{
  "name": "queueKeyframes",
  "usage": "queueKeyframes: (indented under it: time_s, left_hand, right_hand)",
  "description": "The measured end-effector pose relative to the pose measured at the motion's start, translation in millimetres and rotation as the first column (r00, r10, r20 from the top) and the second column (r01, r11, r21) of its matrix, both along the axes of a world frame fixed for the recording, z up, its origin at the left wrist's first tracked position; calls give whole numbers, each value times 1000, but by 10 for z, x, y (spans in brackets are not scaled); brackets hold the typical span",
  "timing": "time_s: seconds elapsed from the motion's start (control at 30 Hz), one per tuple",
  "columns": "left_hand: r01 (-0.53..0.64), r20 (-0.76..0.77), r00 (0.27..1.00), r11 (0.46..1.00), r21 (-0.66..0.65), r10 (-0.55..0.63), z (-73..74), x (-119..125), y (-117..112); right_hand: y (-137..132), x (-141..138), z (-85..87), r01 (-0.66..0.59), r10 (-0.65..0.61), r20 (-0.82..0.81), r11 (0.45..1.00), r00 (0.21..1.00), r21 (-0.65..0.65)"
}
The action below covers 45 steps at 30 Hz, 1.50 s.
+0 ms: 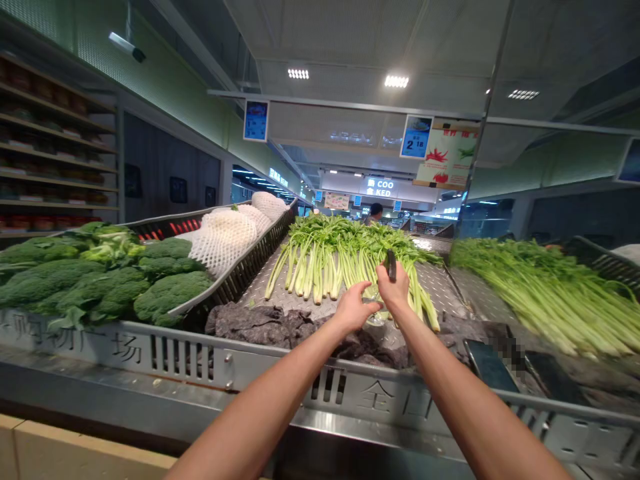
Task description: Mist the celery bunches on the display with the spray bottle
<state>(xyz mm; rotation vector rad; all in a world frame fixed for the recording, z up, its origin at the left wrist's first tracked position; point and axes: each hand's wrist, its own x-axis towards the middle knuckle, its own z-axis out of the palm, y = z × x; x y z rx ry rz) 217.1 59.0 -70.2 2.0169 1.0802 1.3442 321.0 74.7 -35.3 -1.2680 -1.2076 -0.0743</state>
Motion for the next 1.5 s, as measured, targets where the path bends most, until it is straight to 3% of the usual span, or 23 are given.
queueKeyframes:
  time_s: [0.43, 0.8, 1.1, 1.5]
  left_hand:
    - [44, -118, 992, 999, -12, -46, -142, 200, -9]
    - [80, -151, 986, 997, 22, -76, -102, 416, -50]
    - [111, -205, 972, 994, -15, -112, -173, 552, -113]
    - [119, -221, 969, 993, 6, -115, -132, 618, -89]
  right_hand:
    - [-54, 232, -166, 42, -41, 22, 998, 999, -50]
    - [-181, 429, -151, 160, -160, 7, 987, 987, -14]
    - [-209, 626, -315, 244, -245, -3, 966, 969, -81]
    - [-210, 682, -248, 271, -274, -21, 959, 961, -85]
